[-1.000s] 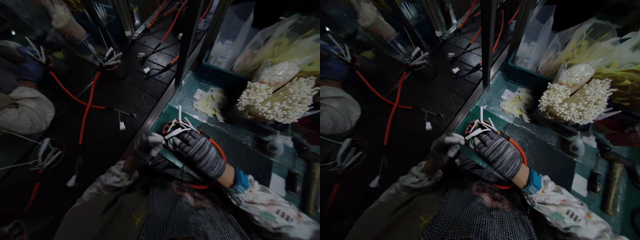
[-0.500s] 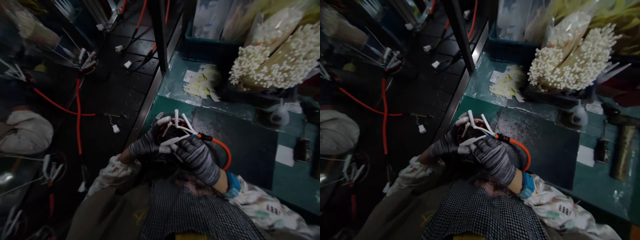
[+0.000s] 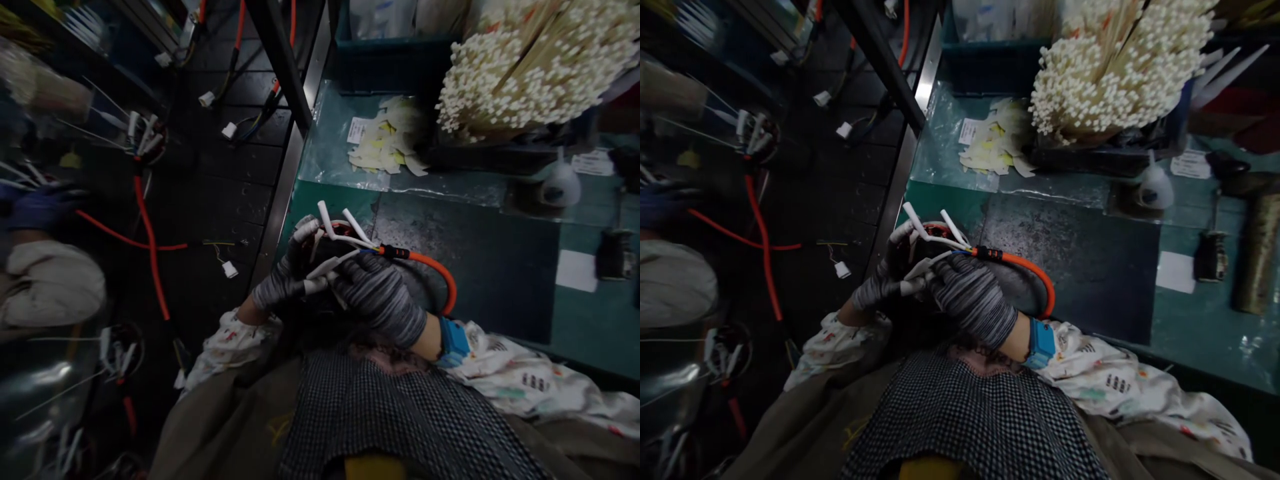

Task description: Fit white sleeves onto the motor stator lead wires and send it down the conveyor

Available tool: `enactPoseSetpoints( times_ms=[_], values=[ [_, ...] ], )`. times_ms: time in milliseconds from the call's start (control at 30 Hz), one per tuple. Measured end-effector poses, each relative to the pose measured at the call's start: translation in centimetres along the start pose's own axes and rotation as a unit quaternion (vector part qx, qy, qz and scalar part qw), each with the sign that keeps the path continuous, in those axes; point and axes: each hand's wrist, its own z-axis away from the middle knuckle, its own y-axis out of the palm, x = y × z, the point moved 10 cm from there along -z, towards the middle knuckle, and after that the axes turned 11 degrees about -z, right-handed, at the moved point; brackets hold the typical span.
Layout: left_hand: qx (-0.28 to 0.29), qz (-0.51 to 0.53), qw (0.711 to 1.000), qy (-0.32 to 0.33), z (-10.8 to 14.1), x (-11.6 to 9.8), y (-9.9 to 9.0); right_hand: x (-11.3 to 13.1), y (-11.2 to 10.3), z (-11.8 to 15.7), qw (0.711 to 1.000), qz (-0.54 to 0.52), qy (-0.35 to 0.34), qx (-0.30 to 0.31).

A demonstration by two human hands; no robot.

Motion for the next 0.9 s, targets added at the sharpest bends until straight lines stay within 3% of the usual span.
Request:
enactPoseSetpoints(
  times_ms=[133,300,433,567,767,900],
  values=[
    [-0.015,0.031,0.999,-0.022,0.4,0.1,0.3,0.0,0.2,0.4,1.0,-0.016,-0.005,-0.008],
    [-0.042,0.031,0.999,0.003,0.7,0.2,0.3,-0.3,0.7,1.7,0.999,-0.037,0.022,0.012],
    [-0.05,0.006,0.999,-0.012,0.6,-0.3,0.4,0.0,-2.7,3.0,0.998,-0.008,0.002,-0.057],
    [-0.062,-0.013,0.998,-0.015,-0.2,-1.8,1.1,-2.6,-5.9,3.3,0.987,0.026,0.063,-0.147],
    [-0.059,-0.097,0.991,0.065,-1.6,-4.7,2.0,-8.2,-3.5,2.7,0.978,-0.108,0.156,-0.086],
    [-0.022,-0.121,0.99,0.067,-1.9,-4.7,2.1,-9.3,-3.0,3.0,0.978,-0.145,0.134,-0.064]
  ],
)
